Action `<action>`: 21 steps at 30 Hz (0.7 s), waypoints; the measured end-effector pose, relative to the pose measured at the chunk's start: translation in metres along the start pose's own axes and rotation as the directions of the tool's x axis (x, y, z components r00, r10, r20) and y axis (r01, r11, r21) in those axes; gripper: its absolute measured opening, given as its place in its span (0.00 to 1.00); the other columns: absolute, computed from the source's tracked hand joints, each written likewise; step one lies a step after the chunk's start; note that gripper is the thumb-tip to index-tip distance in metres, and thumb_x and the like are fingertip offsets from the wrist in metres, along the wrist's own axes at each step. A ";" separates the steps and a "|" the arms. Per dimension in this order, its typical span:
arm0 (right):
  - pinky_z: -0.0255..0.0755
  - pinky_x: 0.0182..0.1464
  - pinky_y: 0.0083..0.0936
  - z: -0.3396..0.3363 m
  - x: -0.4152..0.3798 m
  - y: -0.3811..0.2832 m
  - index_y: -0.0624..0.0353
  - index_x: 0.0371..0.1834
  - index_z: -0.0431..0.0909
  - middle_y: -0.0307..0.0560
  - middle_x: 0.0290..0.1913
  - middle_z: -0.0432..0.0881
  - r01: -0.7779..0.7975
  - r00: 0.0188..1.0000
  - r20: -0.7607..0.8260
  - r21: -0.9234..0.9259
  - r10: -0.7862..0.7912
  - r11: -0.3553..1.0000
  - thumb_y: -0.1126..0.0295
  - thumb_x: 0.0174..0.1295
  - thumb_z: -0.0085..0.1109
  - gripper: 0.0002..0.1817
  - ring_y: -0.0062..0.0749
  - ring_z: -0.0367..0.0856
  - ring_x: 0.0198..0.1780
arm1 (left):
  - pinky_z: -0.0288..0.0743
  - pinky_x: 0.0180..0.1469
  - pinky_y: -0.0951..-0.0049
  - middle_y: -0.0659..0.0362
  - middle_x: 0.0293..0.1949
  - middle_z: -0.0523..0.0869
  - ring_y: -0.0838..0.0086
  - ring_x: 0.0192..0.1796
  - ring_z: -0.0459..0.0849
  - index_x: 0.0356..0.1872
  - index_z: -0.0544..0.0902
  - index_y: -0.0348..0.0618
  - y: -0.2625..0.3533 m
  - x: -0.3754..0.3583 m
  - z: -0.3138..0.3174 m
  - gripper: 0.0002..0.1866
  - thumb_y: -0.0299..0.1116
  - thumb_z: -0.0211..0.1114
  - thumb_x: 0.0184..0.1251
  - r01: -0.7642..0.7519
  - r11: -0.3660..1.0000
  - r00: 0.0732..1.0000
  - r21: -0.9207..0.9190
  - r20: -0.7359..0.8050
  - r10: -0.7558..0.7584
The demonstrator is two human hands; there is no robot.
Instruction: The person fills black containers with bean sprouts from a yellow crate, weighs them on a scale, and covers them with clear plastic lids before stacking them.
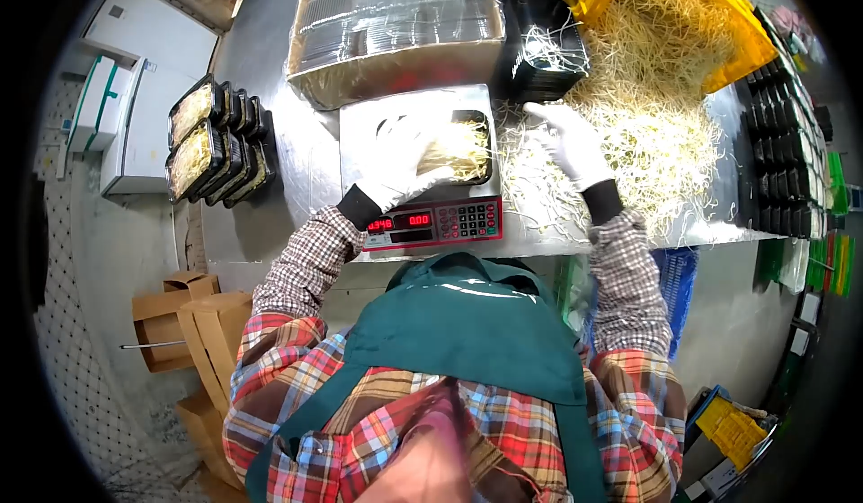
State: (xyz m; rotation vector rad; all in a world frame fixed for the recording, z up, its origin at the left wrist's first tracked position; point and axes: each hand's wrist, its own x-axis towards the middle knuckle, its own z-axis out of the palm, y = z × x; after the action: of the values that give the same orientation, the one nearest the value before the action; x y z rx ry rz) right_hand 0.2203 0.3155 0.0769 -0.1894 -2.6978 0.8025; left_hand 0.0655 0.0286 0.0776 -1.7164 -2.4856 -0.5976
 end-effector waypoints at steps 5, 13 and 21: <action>0.78 0.50 0.30 0.049 0.011 -0.054 0.49 0.65 0.79 0.48 0.46 0.84 -0.144 0.960 0.241 0.001 0.140 0.990 0.60 0.62 0.69 0.26 0.38 0.84 0.44 | 0.63 0.71 0.48 0.50 0.67 0.76 0.55 0.68 0.74 0.70 0.73 0.45 -0.014 0.005 0.041 0.25 0.40 0.57 0.74 -0.089 0.992 0.995 -0.092 0.035 0.092; 0.79 0.42 0.29 -0.008 0.004 -0.014 0.54 0.43 0.89 0.45 0.38 0.87 -0.254 0.965 0.130 0.245 0.228 0.936 0.61 0.67 0.65 0.11 0.35 0.86 0.39 | 0.68 0.65 0.52 0.52 0.62 0.81 0.57 0.64 0.77 0.63 0.79 0.45 -0.014 0.007 0.042 0.21 0.39 0.60 0.73 -0.081 0.992 0.997 -0.101 -0.013 0.080; 0.67 0.70 0.35 0.014 -0.009 -0.012 0.64 0.70 0.71 0.61 0.66 0.77 -0.034 0.992 -0.121 0.026 0.037 0.999 0.69 0.67 0.58 0.27 0.51 0.75 0.66 | 0.67 0.67 0.53 0.49 0.62 0.81 0.55 0.65 0.77 0.64 0.78 0.41 -0.016 0.006 0.054 0.22 0.38 0.58 0.73 -0.106 0.994 0.994 -0.020 -0.012 0.106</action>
State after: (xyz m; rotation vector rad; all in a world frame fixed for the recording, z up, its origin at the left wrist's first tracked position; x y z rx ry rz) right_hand 0.2235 0.2969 0.0701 -0.2726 -2.5763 0.8054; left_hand 0.0578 0.0483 0.0251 -1.8333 -2.3708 -0.6238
